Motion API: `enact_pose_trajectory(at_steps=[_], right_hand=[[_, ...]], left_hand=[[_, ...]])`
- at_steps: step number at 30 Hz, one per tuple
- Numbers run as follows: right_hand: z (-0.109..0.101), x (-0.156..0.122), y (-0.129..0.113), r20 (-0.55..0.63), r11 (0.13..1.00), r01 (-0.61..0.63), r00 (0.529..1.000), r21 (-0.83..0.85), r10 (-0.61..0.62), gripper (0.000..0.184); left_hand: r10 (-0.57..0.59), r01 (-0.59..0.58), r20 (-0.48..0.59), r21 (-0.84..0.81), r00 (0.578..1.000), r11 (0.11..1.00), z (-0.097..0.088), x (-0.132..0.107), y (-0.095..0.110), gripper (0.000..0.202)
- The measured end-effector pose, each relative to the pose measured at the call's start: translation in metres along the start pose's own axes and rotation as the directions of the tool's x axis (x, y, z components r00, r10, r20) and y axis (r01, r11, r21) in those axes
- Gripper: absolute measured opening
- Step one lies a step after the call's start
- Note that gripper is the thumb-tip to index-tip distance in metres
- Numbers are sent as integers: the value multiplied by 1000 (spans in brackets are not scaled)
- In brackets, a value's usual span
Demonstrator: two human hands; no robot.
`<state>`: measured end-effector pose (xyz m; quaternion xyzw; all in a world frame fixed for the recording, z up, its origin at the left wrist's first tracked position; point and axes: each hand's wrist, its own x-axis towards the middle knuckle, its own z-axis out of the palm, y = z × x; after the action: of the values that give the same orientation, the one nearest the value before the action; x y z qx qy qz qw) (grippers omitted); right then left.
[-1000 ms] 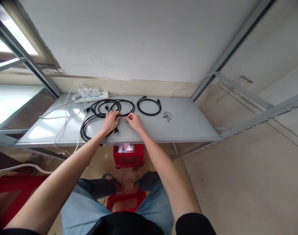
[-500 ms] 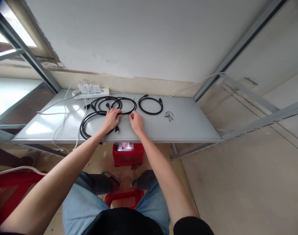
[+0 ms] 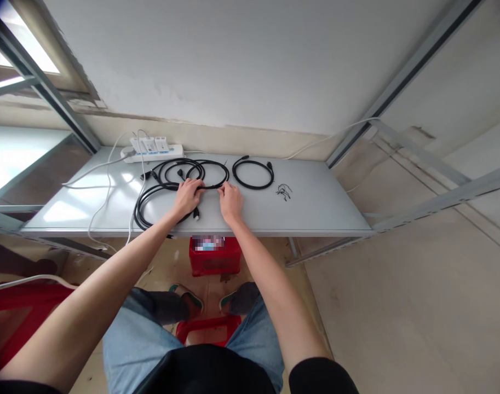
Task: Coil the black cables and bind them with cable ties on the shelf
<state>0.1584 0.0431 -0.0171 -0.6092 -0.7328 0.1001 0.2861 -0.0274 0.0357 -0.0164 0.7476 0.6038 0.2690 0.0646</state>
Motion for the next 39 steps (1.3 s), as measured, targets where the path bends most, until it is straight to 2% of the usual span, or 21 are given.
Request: enact_pose_trajectory(at_steps=[9,16,22,32,35,39], right_hand=[[-3,-6,-14,77,969,68,996,-240,-51,27],[-1,-8,-19,141,930,130,986,-343,-86,35],[2,-9,-15,122,955,185,980,-232,-160,31],[0,-10,-13,159,934,318,943,-164,-293,29],[0,-10,-13,161,940,310,944,-143,-287,27],[3,-6,-10,120,965,231,969,-126,-216,22]], left_hand=[[-6,6,-3,0,1000,1000,1,0,0,19],[-12,12,8,16,1000,1000,0,1,0,18],[-11,11,12,12,1000,1000,1,1,0,19],[-27,27,14,24,1000,999,2,1,0,21],[-32,32,20,30,999,999,1,1,1,21],[-30,29,15,34,999,999,0,1,1,20]])
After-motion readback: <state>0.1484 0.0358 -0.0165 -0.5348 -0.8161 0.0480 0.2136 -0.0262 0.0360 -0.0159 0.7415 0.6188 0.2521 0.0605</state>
